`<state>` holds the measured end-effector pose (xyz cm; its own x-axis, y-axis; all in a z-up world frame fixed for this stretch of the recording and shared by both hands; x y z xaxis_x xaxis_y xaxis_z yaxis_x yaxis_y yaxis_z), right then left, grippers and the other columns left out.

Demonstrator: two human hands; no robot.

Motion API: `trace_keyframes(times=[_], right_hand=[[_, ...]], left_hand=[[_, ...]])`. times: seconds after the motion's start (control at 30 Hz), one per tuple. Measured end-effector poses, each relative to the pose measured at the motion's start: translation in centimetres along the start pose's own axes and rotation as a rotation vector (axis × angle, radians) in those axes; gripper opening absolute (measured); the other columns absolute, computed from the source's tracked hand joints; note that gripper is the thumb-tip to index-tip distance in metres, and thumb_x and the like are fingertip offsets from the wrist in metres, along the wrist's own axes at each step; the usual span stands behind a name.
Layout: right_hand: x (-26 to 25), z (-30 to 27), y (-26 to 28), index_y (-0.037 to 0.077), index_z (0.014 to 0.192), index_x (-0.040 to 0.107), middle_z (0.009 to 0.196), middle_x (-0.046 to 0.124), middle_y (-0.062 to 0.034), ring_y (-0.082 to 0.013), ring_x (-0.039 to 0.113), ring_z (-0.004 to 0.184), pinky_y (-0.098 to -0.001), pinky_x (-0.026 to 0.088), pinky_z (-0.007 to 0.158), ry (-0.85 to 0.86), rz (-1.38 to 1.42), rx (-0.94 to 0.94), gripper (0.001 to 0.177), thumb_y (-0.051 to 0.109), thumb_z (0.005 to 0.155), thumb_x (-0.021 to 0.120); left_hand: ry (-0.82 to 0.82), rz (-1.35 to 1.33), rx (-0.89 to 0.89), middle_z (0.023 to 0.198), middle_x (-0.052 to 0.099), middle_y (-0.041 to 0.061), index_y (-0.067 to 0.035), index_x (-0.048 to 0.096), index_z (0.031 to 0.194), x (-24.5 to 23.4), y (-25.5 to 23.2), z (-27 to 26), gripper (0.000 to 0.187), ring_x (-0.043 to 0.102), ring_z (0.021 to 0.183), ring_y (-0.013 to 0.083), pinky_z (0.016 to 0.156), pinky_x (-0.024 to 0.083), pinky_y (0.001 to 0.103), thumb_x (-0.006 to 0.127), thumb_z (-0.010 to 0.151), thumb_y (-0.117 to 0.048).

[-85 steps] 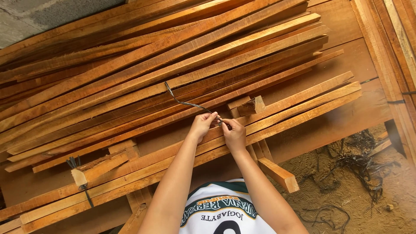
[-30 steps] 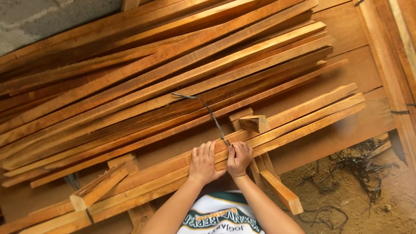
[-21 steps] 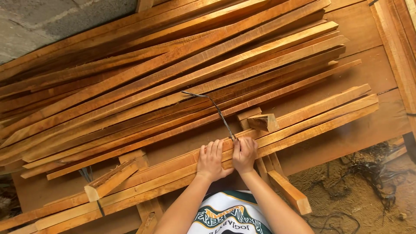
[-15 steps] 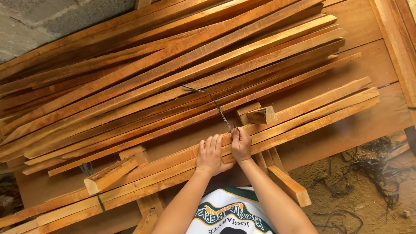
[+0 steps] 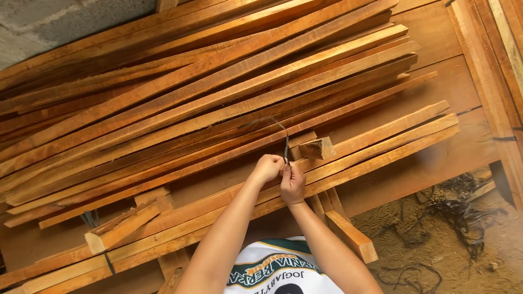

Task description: The person arranges thin wooden planks on a wooden rack, aligning them carefully. They then use a black strap to tie the stack of planks together, securing the bundle before moving it to a different location.

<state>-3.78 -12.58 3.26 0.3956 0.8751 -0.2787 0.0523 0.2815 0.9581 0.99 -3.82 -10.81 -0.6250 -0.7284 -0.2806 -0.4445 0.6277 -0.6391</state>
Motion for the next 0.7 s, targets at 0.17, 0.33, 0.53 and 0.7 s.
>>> trace_keyframes(times=[0.17, 0.33, 0.53, 0.7], right_hand=[[0.3, 0.8, 0.8, 0.012, 0.070, 0.058, 0.063, 0.062, -0.0067, -0.0275, 0.061, 0.060, -0.0341, 0.051, 0.065, 0.026, -0.018, -0.002, 0.041, 0.016, 0.109, 0.045], [-0.6, 0.7, 0.1, 0.009, 0.078, 0.063, 0.075, 0.070, -0.0094, -0.0343, 0.068, 0.078, -0.0394, 0.049, 0.088, 0.090, -0.068, -0.134, 0.035, 0.011, 0.109, 0.047], [-2.6, -1.4, 1.1, 0.012, 0.091, 0.064, 0.098, 0.076, -0.0005, -0.0157, 0.071, 0.104, -0.0388, 0.021, 0.114, 0.238, -0.181, -0.281, 0.017, 0.011, 0.105, 0.054], [-2.2, -0.8, 1.1, 0.007, 0.084, 0.065, 0.089, 0.073, -0.0043, -0.0267, 0.072, 0.093, -0.0397, 0.046, 0.096, 0.175, -0.095, -0.358, 0.021, 0.009, 0.103, 0.055]], left_hand=[[-0.067, -0.544, -0.251, 0.088, 0.074, 0.000, -0.024, 0.080, 0.094, -1.5, -0.6, 0.0, 0.026, 0.071, 0.081, 0.0160, 0.071, 0.056, 0.028, 0.060, 0.098, -0.040], [-0.011, -0.746, -0.375, 0.071, 0.064, 0.000, -0.015, 0.067, 0.082, -1.3, -1.9, 0.8, 0.033, 0.059, 0.053, 0.0104, 0.048, 0.042, 0.021, 0.048, 0.104, -0.030], [-0.088, -0.796, -0.499, 0.072, 0.066, -0.007, -0.017, 0.060, 0.088, -0.4, 0.6, 2.2, 0.026, 0.065, 0.057, 0.0075, 0.048, 0.031, 0.022, 0.045, 0.103, -0.030], [-0.131, -0.827, -0.495, 0.071, 0.066, -0.004, -0.015, 0.061, 0.087, -0.7, 0.8, 3.0, 0.028, 0.064, 0.056, 0.0065, 0.047, 0.032, 0.020, 0.044, 0.104, -0.030]])
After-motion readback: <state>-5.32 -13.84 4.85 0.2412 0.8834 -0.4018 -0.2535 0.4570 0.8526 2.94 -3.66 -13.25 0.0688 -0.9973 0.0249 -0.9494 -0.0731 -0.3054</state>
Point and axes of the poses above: each hand's wrist, its own z-axis towards the middle knuckle, its own x-axis out of the palm, y = z × x, the point moved 2 cm from there along z, towards the middle knuckle
